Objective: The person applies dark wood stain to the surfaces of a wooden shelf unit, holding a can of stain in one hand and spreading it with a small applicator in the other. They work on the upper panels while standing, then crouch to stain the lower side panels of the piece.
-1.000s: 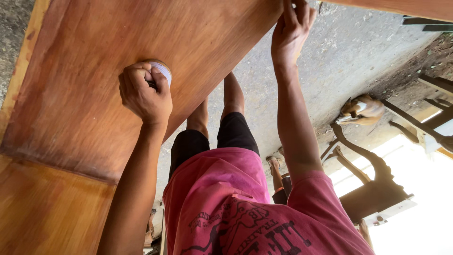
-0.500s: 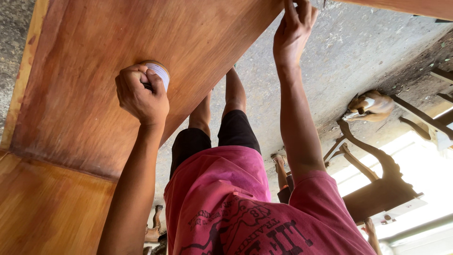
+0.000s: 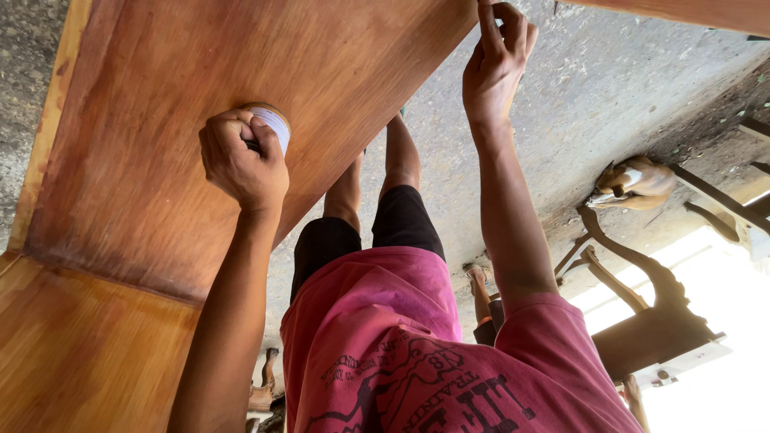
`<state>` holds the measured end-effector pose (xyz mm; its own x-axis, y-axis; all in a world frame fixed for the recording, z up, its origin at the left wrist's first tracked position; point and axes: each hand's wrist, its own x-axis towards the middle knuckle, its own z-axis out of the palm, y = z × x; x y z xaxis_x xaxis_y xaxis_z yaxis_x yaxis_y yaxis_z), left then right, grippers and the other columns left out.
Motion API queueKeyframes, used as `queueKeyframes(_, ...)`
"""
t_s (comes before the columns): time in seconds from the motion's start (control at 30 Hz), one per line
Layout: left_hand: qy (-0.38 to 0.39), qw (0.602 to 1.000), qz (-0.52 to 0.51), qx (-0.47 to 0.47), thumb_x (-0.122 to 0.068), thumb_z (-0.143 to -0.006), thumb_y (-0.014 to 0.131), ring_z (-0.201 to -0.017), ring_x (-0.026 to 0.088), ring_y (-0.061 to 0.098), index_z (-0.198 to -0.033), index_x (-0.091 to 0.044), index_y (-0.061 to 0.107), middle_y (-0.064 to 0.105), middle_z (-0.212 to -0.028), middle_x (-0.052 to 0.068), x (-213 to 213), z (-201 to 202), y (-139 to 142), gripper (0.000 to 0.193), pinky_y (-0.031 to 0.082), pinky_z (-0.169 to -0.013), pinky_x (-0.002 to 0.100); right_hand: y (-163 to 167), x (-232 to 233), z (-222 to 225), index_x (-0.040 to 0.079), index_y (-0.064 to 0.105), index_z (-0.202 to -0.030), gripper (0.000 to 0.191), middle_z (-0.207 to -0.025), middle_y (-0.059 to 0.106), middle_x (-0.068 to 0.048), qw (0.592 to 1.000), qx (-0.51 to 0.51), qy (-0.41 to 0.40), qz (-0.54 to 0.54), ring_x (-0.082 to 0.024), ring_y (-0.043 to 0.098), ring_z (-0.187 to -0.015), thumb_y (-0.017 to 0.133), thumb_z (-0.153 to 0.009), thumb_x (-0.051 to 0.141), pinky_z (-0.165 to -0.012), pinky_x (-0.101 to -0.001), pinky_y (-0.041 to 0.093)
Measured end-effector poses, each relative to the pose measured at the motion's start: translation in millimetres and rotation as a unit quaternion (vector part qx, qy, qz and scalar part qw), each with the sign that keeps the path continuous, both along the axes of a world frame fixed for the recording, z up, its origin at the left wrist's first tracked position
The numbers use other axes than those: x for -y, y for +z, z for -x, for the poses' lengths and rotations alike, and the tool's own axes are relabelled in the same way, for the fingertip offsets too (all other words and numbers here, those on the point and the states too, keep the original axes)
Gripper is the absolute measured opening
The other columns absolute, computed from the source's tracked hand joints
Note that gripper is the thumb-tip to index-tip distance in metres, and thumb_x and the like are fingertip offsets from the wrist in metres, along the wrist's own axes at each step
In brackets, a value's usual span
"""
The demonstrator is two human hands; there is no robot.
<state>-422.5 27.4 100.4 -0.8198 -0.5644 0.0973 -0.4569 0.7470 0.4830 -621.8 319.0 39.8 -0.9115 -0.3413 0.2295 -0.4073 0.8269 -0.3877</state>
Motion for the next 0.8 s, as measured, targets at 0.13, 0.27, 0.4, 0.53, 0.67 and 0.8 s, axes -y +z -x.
queueKeyframes(0.13, -0.003, 1.0, 0.001, -0.002, -0.014, -0.101, 0.065, -0.091, 0.027, 0.061, -0.087, -0.012, 0.046, 0.063, -0.096, 0.002, -1, 0, 0, 0.024, 0.05, -0.073, 0.048, 3, 7, 6, 0.014, 0.064, -0.144, 0.047, -0.122, 0.065, -0.003, 0.999, 0.014, -0.025, -0.019, -0.022, 0.053, -0.101, 0.051, -0.105, -0.009, -0.089, -0.0415, 0.052)
queueKeyframes(0.27, -0.002, 1.0, 0.002, -0.004, -0.014, -0.101, 0.065, -0.091, 0.028, 0.062, -0.087, -0.011, 0.046, 0.064, -0.097, 0.002, -1, -1, 0, 0.024, 0.049, -0.072, 0.048, 0, 12, 9, 0.016, 0.067, -0.138, 0.044, -0.126, 0.065, -0.004, 1.0, -0.005, 0.012, 0.015, -0.026, 0.055, -0.108, 0.054, -0.102, -0.007, -0.092, -0.0423, 0.053)
queueKeyframes(0.4, -0.004, 1.0, -0.004, -0.003, -0.014, -0.102, 0.065, -0.091, 0.027, 0.062, -0.088, -0.011, 0.047, 0.063, -0.095, 0.002, -1, 1, 2, 0.022, 0.05, -0.074, 0.048, -4, 13, 12, 0.015, 0.07, -0.137, 0.049, -0.124, 0.069, -0.004, 0.999, 0.01, -0.031, 0.01, -0.023, 0.056, -0.097, 0.052, -0.1, -0.013, -0.081, -0.037, 0.056)
queueKeyframes(0.53, -0.006, 1.0, 0.001, -0.008, -0.014, -0.1, 0.066, -0.092, 0.029, 0.062, -0.086, -0.011, 0.046, 0.064, -0.097, 0.003, -2, 2, 6, 0.024, 0.049, -0.074, 0.048, -3, 14, 19, 0.013, 0.069, -0.136, 0.048, -0.125, 0.068, -0.006, 0.999, -0.05, -0.003, -0.009, -0.025, 0.058, -0.107, 0.047, -0.102, -0.011, -0.091, -0.0388, 0.058)
queueKeyframes(0.67, -0.003, 1.0, 0.006, -0.023, -0.013, -0.099, 0.066, -0.092, 0.029, 0.061, -0.086, -0.011, 0.046, 0.066, -0.1, 0.002, -2, 3, 8, 0.024, 0.05, -0.076, 0.048, 14, 19, 5, -0.001, 0.07, -0.12, 0.029, -0.116, 0.066, -0.017, 0.996, 0.091, 0.014, -0.006, -0.035, 0.055, -0.096, 0.05, -0.1, -0.007, -0.084, -0.048, 0.051)
queueKeyframes(0.8, 0.006, 1.0, -0.014, -0.007, -0.012, -0.098, 0.066, -0.09, 0.029, 0.06, -0.087, -0.01, 0.047, 0.065, -0.099, 0.002, 0, 5, 7, 0.023, 0.049, -0.073, 0.048, 38, 20, -46, -0.003, 0.059, -0.124, 0.018, -0.114, 0.065, -0.02, 0.97, 0.153, 0.109, 0.152, -0.032, 0.067, -0.101, 0.049, -0.11, -0.007, -0.083, -0.0435, 0.058)
